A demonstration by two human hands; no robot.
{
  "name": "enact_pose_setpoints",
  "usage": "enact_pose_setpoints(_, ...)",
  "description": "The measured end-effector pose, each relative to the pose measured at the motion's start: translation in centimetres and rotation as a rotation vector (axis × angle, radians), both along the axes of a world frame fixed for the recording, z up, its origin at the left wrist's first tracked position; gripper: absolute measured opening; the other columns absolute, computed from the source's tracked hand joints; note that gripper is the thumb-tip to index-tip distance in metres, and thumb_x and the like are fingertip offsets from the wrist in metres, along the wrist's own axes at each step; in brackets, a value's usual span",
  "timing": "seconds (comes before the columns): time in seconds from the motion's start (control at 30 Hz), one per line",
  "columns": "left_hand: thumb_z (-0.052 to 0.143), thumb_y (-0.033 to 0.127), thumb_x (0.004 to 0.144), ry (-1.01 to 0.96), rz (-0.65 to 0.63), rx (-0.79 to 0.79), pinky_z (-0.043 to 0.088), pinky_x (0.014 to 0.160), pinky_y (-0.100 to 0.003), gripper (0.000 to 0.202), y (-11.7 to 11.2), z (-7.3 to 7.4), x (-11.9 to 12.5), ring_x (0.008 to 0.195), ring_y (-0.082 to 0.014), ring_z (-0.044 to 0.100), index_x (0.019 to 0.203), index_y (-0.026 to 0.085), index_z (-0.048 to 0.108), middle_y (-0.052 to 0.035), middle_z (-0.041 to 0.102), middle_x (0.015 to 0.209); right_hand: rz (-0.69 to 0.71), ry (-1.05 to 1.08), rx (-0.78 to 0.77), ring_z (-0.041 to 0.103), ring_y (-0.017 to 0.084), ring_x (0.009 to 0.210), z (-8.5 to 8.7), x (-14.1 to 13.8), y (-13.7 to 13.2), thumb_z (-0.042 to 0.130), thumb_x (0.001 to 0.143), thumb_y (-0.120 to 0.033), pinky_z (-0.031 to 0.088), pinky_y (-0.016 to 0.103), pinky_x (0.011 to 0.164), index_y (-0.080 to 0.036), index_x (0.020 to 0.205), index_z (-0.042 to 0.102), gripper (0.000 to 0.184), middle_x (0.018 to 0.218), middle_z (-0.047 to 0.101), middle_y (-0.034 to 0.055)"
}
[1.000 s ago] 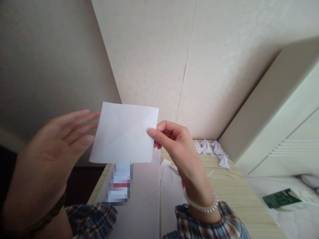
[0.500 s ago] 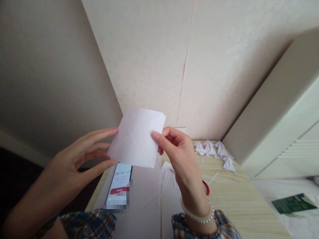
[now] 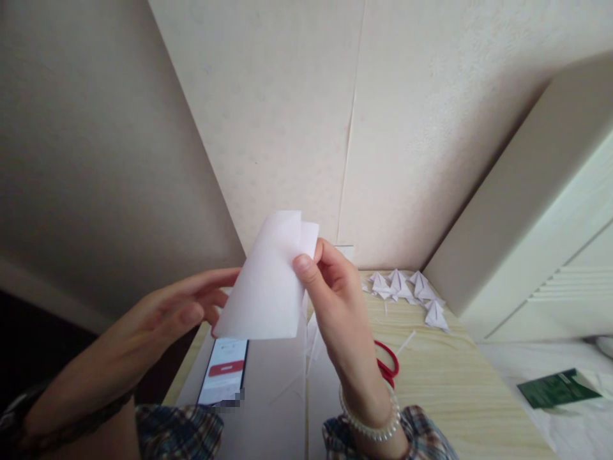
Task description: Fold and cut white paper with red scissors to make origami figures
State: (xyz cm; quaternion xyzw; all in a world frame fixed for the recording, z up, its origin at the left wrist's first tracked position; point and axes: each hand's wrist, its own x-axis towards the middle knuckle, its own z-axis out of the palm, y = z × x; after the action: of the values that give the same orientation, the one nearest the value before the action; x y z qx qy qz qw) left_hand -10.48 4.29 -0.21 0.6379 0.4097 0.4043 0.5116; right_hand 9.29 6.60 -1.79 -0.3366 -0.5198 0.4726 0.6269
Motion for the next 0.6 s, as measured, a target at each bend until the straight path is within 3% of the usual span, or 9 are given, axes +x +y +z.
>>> enact_pose_setpoints(0.1, 0.071, 0.045, 0.075, -0.015, -0.024, -0.024, 0.053, 0.059, -0.021, 0.048, -0.2, -0.1, 0.0, 0.072, -0.0146, 0.063, 0.121, 0.036, 0.062, -0.0022, 0.071, 0.098, -0.006, -0.060, 0.029, 0.050, 0.014, 0.064, -0.3, 0.3, 0.1, 0.055, 0.087, -0.048, 0.041, 0.026, 0.058, -0.024, 0.073, 0.059, 0.028, 0.073, 0.056, -0.0002)
enact_pose_setpoints(0.2, 0.082, 0.042, 0.062, 0.072, -0.043, 0.010, 0.053, 0.058, -0.024, 0.063, -0.5, -0.3, 0.3, 0.077, -0.0181, 0.062, 0.121, 0.034, 0.062, -0.0045, 0.067, 0.110, -0.048, -0.090, 0.006, 0.043, 0.014, 0.054, -0.5, 0.2, 0.0, 0.049, 0.087, -0.057, 0.036, 0.026, 0.048, -0.023, 0.064, 0.054, 0.042, 0.063, 0.050, -0.0004)
enact_pose_setpoints(0.37, 0.076, 0.048, 0.067, 0.080, -0.015, 0.017, 0.055, 0.063, -0.030, 0.035, -0.4, -0.5, 0.5, 0.067, -0.0177, 0.060, 0.094, 0.026, 0.070, -0.0026, 0.069, 0.085, -0.100, -0.123, 0.009, 0.039, 0.012, 0.053, -0.2, -0.3, -0.4, 0.055, 0.088, -0.047, 0.032, 0.023, 0.046, -0.022, 0.061, 0.055, 0.036, 0.059, 0.045, -0.0021)
enact_pose_setpoints(0.47, 0.072, 0.052, 0.070, 0.025, 0.044, 0.034, 0.057, 0.071, -0.034, 0.053, -0.2, -0.8, 0.0, 0.081, -0.0218, 0.065, 0.117, 0.032, 0.061, -0.0054, 0.067, 0.109, -0.100, -0.118, -0.010, 0.041, 0.012, 0.054, -0.2, 0.0, -0.2, 0.058, 0.086, -0.047, 0.032, 0.023, 0.047, -0.022, 0.062, 0.056, 0.034, 0.058, 0.046, -0.0020)
enact_pose_setpoints(0.6, 0.071, 0.063, 0.064, 0.025, 0.043, 0.168, 0.056, 0.086, -0.040, 0.088, -0.1, -1.3, -0.3, 0.116, -0.0304, 0.057, 0.142, 0.043, 0.034, -0.0050, 0.052, 0.139, -0.039, -0.106, -0.042, 0.039, 0.012, 0.053, -0.2, 0.4, 0.0, 0.055, 0.087, -0.049, 0.030, 0.023, 0.047, -0.022, 0.062, 0.054, 0.037, 0.058, 0.045, -0.0023)
